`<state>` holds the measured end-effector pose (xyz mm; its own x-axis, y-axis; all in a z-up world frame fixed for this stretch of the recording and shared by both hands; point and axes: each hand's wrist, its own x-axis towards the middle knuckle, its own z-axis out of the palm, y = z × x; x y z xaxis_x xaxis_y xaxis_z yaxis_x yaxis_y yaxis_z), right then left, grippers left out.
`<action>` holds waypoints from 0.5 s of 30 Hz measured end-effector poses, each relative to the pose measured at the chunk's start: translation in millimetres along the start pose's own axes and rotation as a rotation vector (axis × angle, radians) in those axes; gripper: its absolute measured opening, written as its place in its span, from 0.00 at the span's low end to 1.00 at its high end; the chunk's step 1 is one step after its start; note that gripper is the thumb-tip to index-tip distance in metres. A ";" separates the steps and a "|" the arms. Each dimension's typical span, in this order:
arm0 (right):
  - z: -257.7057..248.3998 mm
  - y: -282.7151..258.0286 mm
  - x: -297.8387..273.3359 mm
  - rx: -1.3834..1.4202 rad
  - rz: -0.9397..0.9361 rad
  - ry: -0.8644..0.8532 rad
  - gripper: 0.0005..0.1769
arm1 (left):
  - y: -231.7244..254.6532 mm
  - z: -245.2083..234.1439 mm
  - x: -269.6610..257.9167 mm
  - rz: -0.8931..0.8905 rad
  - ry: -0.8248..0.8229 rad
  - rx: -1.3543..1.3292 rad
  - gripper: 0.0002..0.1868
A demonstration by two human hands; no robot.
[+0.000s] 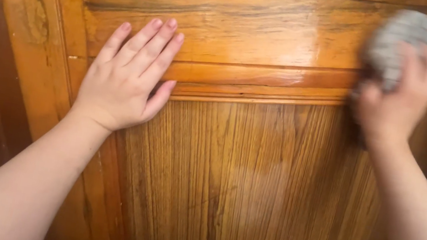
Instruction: Cleaning a wooden door or cabinet using a spray bottle and a cloth.
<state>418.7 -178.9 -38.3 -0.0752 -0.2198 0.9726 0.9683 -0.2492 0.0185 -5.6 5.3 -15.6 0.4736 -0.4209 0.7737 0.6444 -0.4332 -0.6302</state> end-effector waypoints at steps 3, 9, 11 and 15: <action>5.1 -0.3 -6.3 0.035 0.162 0.085 0.29 | 1.7 -1.5 1.6 0.029 0.031 0.022 0.35; 29.7 -90.2 4.3 0.042 0.131 0.201 0.27 | 0.6 4.0 2.9 0.023 0.006 0.001 0.35; 22.7 -145.4 0.7 0.136 -0.069 0.073 0.35 | -0.7 7.6 2.5 -0.014 0.013 0.029 0.37; 11.7 -178.7 2.7 0.180 -0.243 0.002 0.37 | 0.1 7.1 1.3 -0.071 0.015 0.052 0.39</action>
<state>248.2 -123.9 -36.3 -0.3104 -0.1765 0.9341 0.9485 -0.1233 0.2919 -0.6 10.4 -14.3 0.4169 -0.4024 0.8151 0.7064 -0.4210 -0.5691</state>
